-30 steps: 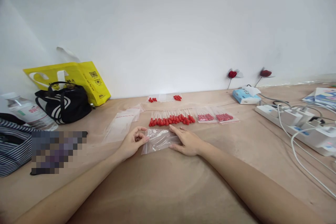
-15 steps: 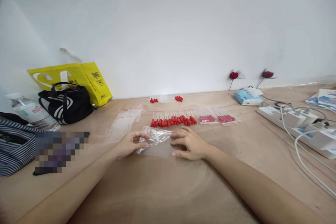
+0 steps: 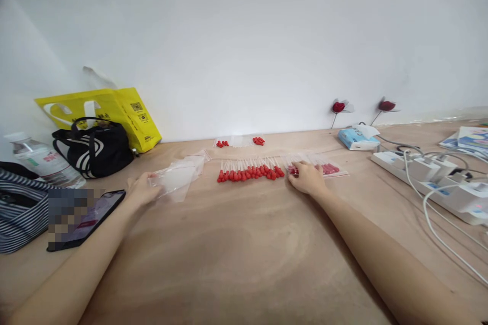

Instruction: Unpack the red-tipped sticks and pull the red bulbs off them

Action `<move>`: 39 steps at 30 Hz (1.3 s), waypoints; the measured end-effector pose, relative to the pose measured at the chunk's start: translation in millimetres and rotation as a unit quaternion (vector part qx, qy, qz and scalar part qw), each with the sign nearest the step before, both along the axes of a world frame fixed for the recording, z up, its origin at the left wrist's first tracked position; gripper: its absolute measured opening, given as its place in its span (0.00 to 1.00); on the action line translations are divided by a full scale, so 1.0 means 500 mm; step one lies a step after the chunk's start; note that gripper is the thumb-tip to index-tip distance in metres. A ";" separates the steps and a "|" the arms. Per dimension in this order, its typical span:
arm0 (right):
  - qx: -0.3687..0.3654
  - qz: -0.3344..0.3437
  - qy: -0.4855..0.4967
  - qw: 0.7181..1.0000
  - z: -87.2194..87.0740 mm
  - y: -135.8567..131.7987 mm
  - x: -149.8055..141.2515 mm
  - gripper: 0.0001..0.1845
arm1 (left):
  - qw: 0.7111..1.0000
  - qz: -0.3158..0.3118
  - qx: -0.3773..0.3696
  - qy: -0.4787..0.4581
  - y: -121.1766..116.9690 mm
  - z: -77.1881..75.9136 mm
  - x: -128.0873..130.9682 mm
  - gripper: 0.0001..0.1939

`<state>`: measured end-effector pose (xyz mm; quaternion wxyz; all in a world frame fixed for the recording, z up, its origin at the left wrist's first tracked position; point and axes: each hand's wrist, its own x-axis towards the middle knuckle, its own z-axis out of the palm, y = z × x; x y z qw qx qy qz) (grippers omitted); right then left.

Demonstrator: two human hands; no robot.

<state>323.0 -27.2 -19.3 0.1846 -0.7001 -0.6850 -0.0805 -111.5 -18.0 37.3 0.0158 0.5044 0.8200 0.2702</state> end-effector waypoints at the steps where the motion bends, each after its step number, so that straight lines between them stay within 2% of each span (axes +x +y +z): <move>1: -0.014 0.002 -0.003 1.000 0.000 0.001 0.001 0.19 | 0.999 -0.001 0.011 0.052 -0.006 0.000 0.010 0.23; 4: -0.024 0.011 -0.012 1.000 0.003 0.004 0.002 0.15 | 0.987 -0.016 0.082 0.139 -0.021 -0.008 0.049 0.21; 6: -0.003 -0.010 -0.009 1.000 0.005 0.004 0.000 0.14 | 0.977 -0.069 0.125 0.161 -0.030 -0.020 0.078 0.18; 8: 0.047 -0.055 0.015 0.997 0.009 0.002 0.000 0.14 | 0.959 -0.158 0.159 0.174 -0.038 -0.037 0.107 0.15; 10: 0.126 -0.111 0.071 0.983 0.017 0.000 0.004 0.14 | 0.930 -0.267 0.177 0.178 -0.048 -0.055 0.134 0.12; 12: 0.199 -0.169 0.127 0.957 0.030 -0.002 0.015 0.15 | 0.898 -0.367 0.171 0.169 -0.058 -0.069 0.158 0.11; 14: 0.269 -0.196 0.180 0.925 0.048 -0.003 0.028 0.17 | 0.875 -0.438 0.148 0.146 -0.068 -0.077 0.175 0.10; 16: 0.345 -0.156 0.251 0.891 0.068 -0.005 0.034 0.16 | 0.862 -0.477 0.132 0.108 -0.074 -0.080 0.186 0.10; 18: 0.384 -0.068 0.339 0.856 0.084 -0.010 0.022 0.14 | 0.856 -0.497 0.129 0.058 -0.077 -0.079 0.191 0.11; 20: 0.333 0.028 0.426 0.841 0.089 -0.018 -0.015 0.15 | 0.853 -0.507 0.125 -0.006 -0.077 -0.077 0.193 0.12; 23: 0.122 0.150 0.528 0.827 0.071 -0.040 -0.098 0.17 | 0.855 -0.487 0.091 -0.155 -0.074 -0.079 0.196 0.16; 26: -0.060 0.225 0.559 0.796 0.041 -0.061 -0.174 0.20 | 0.829 -0.461 0.037 -0.315 -0.070 -0.079 0.202 0.23; 29: -0.164 0.302 0.535 0.772 0.024 -0.063 -0.218 0.20 | 0.792 -0.469 -0.032 -0.389 -0.073 -0.072 0.217 0.25; 32: -0.210 0.374 0.472 0.770 0.022 -0.052 -0.242 0.18 | 0.772 -0.483 -0.081 -0.405 -0.081 -0.063 0.240 0.23; 35: -0.210 0.422 0.422 0.774 0.022 -0.041 -0.255 0.16 | 0.768 -0.491 -0.116 -0.395 -0.086 -0.063 0.257 0.20; 37: -0.201 0.413 0.424 0.781 0.018 -0.038 -0.253 0.16 | 0.786 -0.468 -0.124 -0.384 -0.085 -0.068 0.260 0.16; 39: -0.194 0.377 0.442 0.791 0.011 -0.037 -0.241 0.17 | 0.813 -0.423 -0.112 -0.383 -0.083 -0.072 0.257 0.11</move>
